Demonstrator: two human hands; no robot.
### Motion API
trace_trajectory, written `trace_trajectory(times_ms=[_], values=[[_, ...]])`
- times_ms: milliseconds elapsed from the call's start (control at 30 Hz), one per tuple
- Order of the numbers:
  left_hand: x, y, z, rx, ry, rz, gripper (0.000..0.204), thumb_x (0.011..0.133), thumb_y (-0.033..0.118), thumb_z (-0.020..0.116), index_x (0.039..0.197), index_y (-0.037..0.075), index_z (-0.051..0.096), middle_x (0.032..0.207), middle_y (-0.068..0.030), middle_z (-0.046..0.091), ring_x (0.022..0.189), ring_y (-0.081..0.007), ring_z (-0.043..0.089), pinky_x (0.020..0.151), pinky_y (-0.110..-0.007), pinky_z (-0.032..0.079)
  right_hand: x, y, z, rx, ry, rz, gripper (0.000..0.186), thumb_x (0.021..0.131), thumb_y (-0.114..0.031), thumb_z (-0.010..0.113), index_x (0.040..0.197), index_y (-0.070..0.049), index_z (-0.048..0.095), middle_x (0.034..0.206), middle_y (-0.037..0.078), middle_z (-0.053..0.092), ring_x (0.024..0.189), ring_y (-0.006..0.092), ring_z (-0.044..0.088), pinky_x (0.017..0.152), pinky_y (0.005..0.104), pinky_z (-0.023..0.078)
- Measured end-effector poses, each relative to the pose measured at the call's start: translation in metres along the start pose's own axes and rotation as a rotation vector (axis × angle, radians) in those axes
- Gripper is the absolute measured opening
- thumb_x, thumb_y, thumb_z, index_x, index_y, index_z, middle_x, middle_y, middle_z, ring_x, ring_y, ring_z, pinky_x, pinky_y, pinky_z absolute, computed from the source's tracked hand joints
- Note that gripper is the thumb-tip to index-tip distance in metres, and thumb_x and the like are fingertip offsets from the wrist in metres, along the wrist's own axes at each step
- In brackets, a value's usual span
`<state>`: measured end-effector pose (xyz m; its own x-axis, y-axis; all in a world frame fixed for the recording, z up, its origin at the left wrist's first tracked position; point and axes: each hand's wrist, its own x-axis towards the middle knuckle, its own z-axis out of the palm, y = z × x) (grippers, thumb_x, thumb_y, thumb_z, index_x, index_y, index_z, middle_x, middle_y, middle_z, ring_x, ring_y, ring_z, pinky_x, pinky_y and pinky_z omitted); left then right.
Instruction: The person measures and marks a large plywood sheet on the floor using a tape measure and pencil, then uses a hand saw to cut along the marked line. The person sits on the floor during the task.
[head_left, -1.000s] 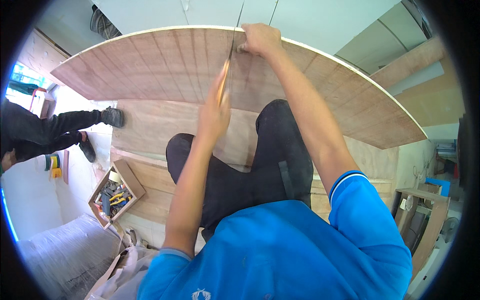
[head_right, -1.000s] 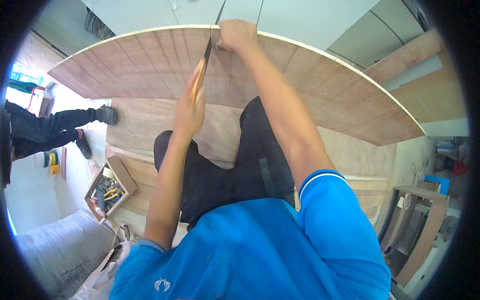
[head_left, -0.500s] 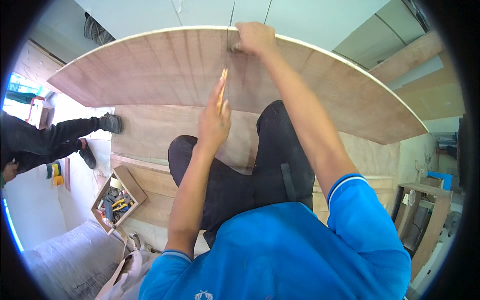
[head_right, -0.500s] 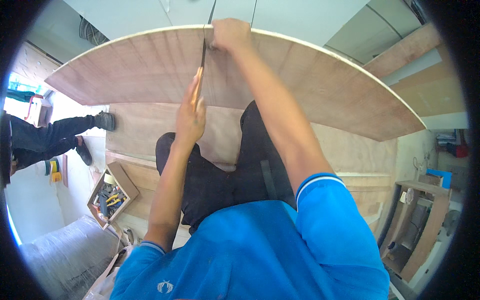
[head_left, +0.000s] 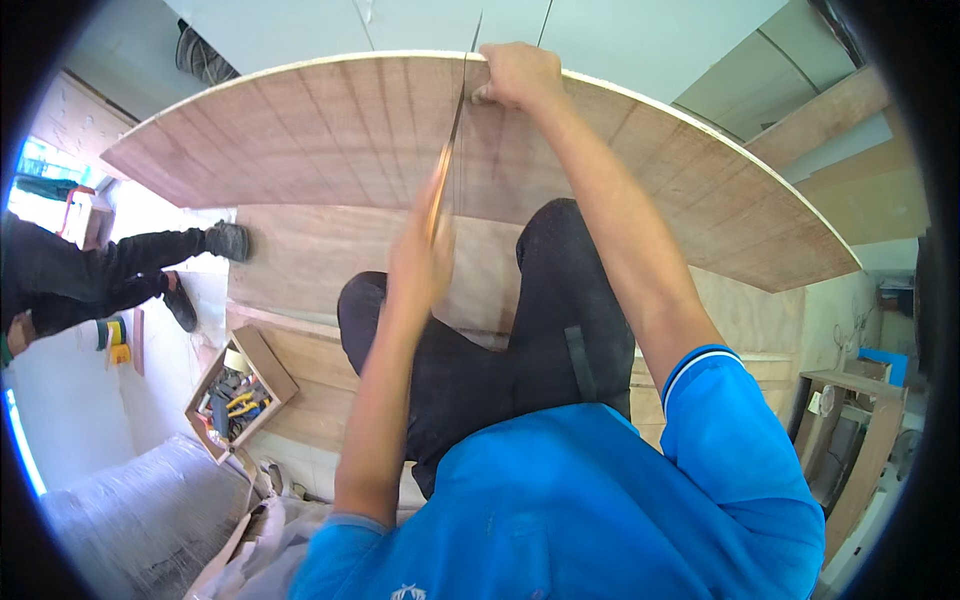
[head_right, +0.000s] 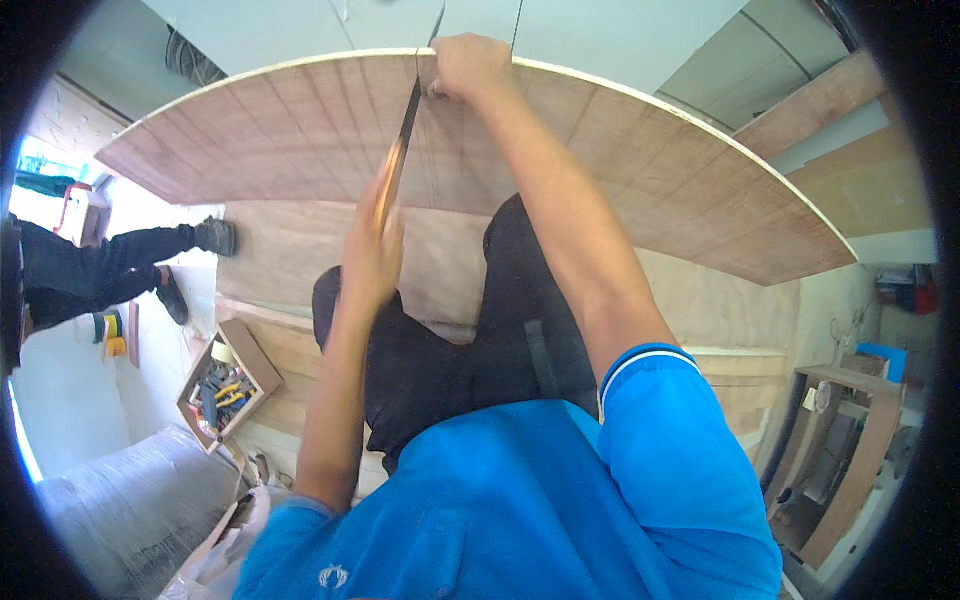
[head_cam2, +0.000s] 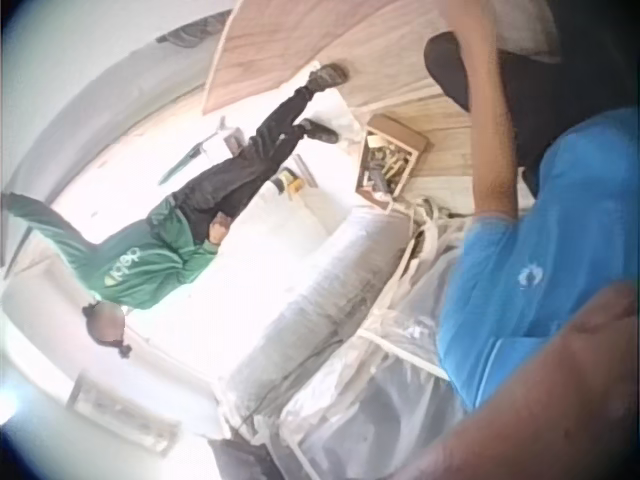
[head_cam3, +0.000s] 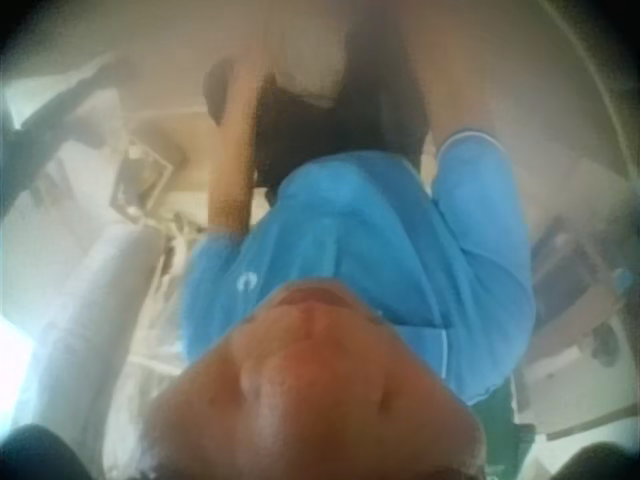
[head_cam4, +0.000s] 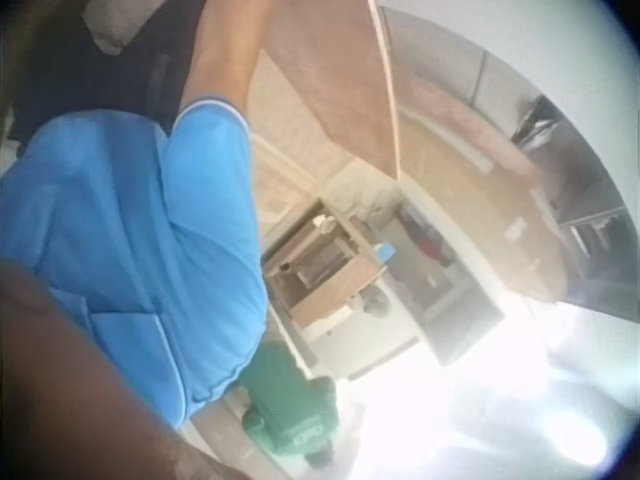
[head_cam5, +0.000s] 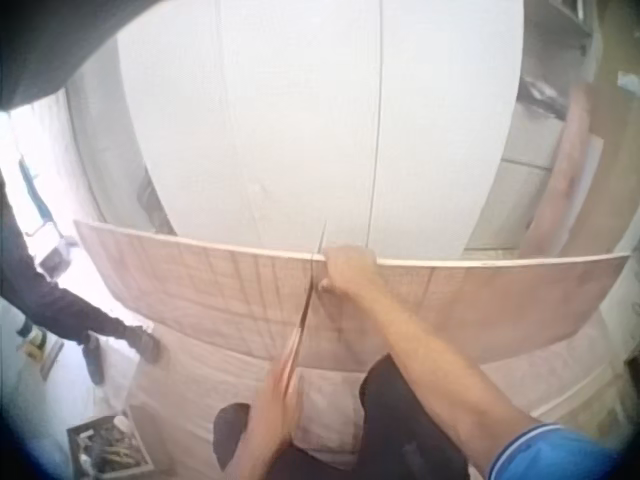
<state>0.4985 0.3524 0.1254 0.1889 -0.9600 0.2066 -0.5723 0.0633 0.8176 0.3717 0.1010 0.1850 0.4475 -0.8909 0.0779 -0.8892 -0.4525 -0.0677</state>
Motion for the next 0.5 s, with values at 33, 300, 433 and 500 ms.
trace_trajectory(times_ms=[33,300,433,500], values=[[0.046,-0.019,0.016,-0.089,0.155,0.231,0.056,0.103,0.008,0.053,0.158,0.010,0.041,0.146,-0.0246,0.058,0.134,-0.0448,0.056,0.111,-0.045,0.045,0.003,-0.016,0.000,0.005,-0.014,-0.025,0.045,0.077,-0.037,0.085,0.114,-0.015,0.071,0.109,0.010,0.077,0.110,0.0295,0.072,0.087,0.0479,0.057],[-0.065,0.026,-0.028,0.020,-0.042,-0.043,0.058,0.102,0.006,0.055,0.158,0.010,0.041,0.149,-0.0229,0.056,0.129,-0.0418,0.061,0.107,-0.046,0.050,-0.012,0.004,-0.001,0.009,0.008,0.003,0.047,0.076,-0.040,0.086,0.113,-0.015,0.072,0.109,0.008,0.077,0.109,0.0297,0.072,0.087,0.0474,0.057],[-0.115,0.030,-0.050,-0.084,-0.077,-0.112,0.057,0.101,0.003,0.053,0.157,0.003,0.041,0.156,-0.0241,0.049,0.148,-0.0368,0.045,0.121,-0.042,0.036,-0.019,-0.006,-0.007,-0.017,-0.010,0.005,0.046,0.076,-0.040,0.086,0.113,-0.015,0.072,0.109,0.008,0.077,0.109,0.0295,0.072,0.087,0.0476,0.057],[-0.047,0.018,-0.022,-0.085,-0.022,-0.025,0.057,0.101,0.005,0.055,0.156,0.008,0.043,0.150,-0.0238,0.055,0.135,-0.0408,0.056,0.110,-0.044,0.046,-0.018,-0.007,-0.013,-0.034,0.016,0.008,0.047,0.075,-0.040,0.086,0.113,-0.016,0.071,0.109,0.008,0.077,0.109,0.0291,0.072,0.087,0.0478,0.057]])
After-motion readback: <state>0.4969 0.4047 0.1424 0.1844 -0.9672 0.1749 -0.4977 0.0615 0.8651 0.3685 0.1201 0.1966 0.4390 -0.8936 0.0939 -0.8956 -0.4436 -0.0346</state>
